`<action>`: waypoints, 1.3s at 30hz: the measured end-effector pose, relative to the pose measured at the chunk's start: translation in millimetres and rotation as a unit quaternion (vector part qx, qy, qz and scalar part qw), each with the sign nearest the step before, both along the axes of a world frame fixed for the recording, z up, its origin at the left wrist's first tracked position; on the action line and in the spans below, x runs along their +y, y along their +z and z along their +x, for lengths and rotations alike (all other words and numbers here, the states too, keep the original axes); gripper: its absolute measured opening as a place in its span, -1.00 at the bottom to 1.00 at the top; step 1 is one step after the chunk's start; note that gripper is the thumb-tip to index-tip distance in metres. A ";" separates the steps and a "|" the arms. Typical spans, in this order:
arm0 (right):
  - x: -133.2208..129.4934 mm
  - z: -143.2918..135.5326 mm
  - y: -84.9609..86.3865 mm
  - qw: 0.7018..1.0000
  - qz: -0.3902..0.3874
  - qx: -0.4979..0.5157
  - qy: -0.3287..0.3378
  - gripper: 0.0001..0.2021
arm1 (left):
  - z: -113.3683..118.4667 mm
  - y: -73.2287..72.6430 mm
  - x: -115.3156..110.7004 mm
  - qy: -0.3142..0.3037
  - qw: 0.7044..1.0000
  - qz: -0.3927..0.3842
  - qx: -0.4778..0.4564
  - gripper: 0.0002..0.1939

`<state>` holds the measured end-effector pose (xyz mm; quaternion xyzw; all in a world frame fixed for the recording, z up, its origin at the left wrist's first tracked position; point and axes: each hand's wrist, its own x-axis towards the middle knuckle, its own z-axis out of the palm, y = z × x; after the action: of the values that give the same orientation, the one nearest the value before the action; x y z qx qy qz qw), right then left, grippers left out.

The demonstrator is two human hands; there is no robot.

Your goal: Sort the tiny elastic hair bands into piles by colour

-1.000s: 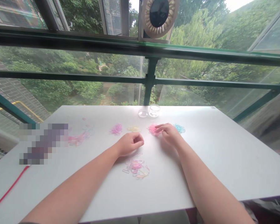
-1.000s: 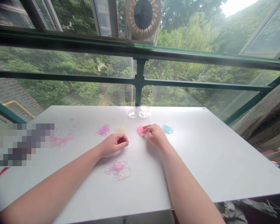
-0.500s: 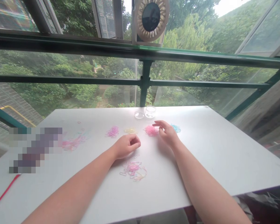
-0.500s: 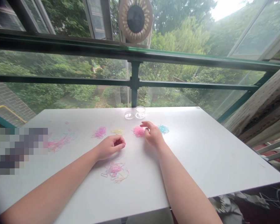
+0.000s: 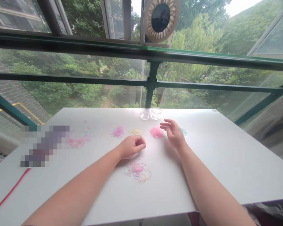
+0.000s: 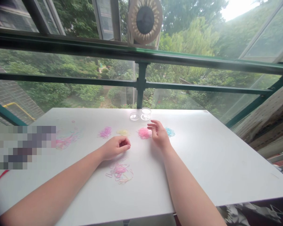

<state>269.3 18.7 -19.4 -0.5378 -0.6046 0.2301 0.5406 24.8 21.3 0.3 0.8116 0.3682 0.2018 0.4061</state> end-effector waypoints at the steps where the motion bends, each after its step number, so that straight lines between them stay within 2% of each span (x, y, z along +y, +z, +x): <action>1: 0.1 0.4 -0.4 1.000 -0.001 0.006 0.001 -0.67 | 0.2 -0.5 -0.1 0.000 1.000 0.001 -0.001 -0.79; 6: 1.3 -0.3 1.0 0.998 -0.010 0.058 0.007 -0.72 | 1.5 -3.0 0.1 0.003 1.000 0.006 -0.011 -0.79; 11: 1.3 -1.4 9.3 0.979 -0.015 0.205 -0.002 -0.75 | 2.0 -3.7 0.6 0.003 1.000 0.008 -0.014 -0.78; 14: 2.3 4.9 14.3 0.959 -0.013 0.281 -0.019 -0.78 | 2.2 -2.8 0.2 0.003 1.000 0.012 -0.015 -0.79; 16: 2.9 12.9 16.4 0.958 -0.008 0.281 -0.052 -0.82 | 2.3 -1.8 -0.5 0.004 1.000 0.013 -0.015 -0.79; 18: 2.6 22.4 17.3 0.972 -0.010 0.207 -0.113 -0.87 | 2.4 -0.9 -1.0 0.007 1.000 0.012 -0.014 -0.79; 20: 1.2 30.9 16.5 0.984 -0.039 0.054 -0.166 -0.87 | 2.3 -0.5 -1.0 0.007 1.000 0.010 -0.013 -0.78; 23: -1.4 37.7 12.5 0.961 -0.105 -0.176 -0.186 -0.85 | 2.1 -0.8 0.0 0.002 1.000 0.010 -0.009 -0.78; 25: -2.3 37.5 9.3 0.942 -0.135 -0.243 -0.186 -0.82 | 2.0 -1.6 1.0 -0.004 1.000 0.011 -0.005 -0.79; 29: -2.8 31.4 7.5 0.930 -0.166 -0.278 -0.173 -0.78 | 2.3 -2.5 1.6 -0.003 1.000 0.014 -0.004 -0.80; 39: -5.7 19.9 16.3 0.923 -0.216 -0.294 -0.123 -0.86 | 2.2 -0.7 0.1 -0.002 1.000 0.010 -0.006 -0.80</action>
<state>289.2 13.0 -3.1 -0.7550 -0.6012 0.1183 0.2334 27.1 21.4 -0.4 0.8152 0.3620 0.2098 0.4005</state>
